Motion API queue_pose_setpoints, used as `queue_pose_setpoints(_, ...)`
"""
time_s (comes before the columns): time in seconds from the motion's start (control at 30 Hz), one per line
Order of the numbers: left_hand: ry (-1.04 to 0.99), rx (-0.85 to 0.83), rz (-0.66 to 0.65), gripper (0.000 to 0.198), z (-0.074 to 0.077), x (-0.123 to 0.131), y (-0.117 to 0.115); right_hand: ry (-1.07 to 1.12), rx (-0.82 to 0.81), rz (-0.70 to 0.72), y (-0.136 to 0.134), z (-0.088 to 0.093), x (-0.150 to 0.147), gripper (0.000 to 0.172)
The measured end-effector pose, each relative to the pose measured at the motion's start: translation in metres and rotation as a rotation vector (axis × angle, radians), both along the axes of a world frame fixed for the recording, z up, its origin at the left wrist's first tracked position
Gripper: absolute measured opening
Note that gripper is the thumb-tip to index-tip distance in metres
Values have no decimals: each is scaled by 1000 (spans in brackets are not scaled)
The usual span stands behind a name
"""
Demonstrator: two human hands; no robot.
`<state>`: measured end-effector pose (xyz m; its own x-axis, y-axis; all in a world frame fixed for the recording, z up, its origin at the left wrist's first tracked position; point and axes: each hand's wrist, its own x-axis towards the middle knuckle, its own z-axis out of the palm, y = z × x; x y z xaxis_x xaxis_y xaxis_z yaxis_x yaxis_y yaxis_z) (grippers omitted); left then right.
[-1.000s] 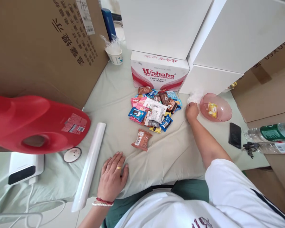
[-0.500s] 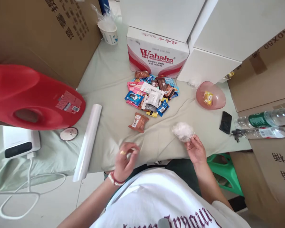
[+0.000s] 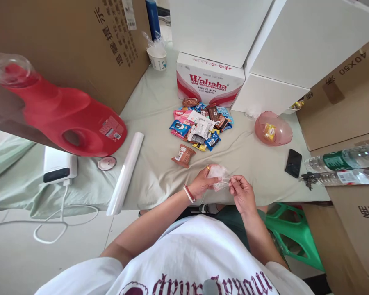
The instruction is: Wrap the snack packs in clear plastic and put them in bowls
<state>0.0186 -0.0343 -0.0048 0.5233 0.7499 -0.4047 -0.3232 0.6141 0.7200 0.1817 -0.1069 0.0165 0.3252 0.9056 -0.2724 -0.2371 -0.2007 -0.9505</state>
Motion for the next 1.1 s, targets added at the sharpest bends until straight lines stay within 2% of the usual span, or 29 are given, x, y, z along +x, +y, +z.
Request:
queue_pose_setpoints(0.2,172,-103,130,55,-3,-19,10,115,-1,-209,-8,-6,25,44)
queue_pose_setpoints(0.27,182,-108,118,54,0,-14,18,117,0,-264,-15,-6,41,43)
queue_pose_setpoints(0.33,158,-103,66,56,11,5,33,100,-7,-300,-23,-5,55,43)
queue_pose_setpoints(0.4,107,-71,17,59,29,36,63,81,-21,-327,-31,-3,66,43)
queue_pose_setpoints(0.53,-18,17,59,69,79,104,150,47,-15,-362,-49,0,69,43)
queue_pose_setpoints(0.6,54,11,116,82,95,119,183,13,-4,-375,-60,0,68,41)
queue_pose_setpoints(0.63,104,15,137,86,97,120,189,-9,0,-385,-65,-2,67,39)
queue_pose_setpoints(0.67,158,29,144,87,95,117,189,-32,5,-396,-70,-4,67,37)
queue_pose_setpoints(0.73,243,96,137,74,78,101,165,-90,21,-428,-76,-9,67,33)
queue_pose_setpoints(0.8,253,94,54,54,52,77,119,-194,41,-446,-77,-13,64,28)
queue_pose_setpoints(0.87,247,46,-62,54,29,48,67,-365,60,-403,-68,-14,57,22)
queue_pose_setpoints(0.93,175,-73,-162,60,16,24,23,-569,99,-256,-52,-13,43,18)
queue_pose_setpoints(1.0,107,-181,-138,59,10,9,-7,-734,173,-15,-34,-13,21,16)
queue_pose_setpoints(1.1,32,-178,11,47,3,0,-22,-849,296,349,-13,-16,-19,24)
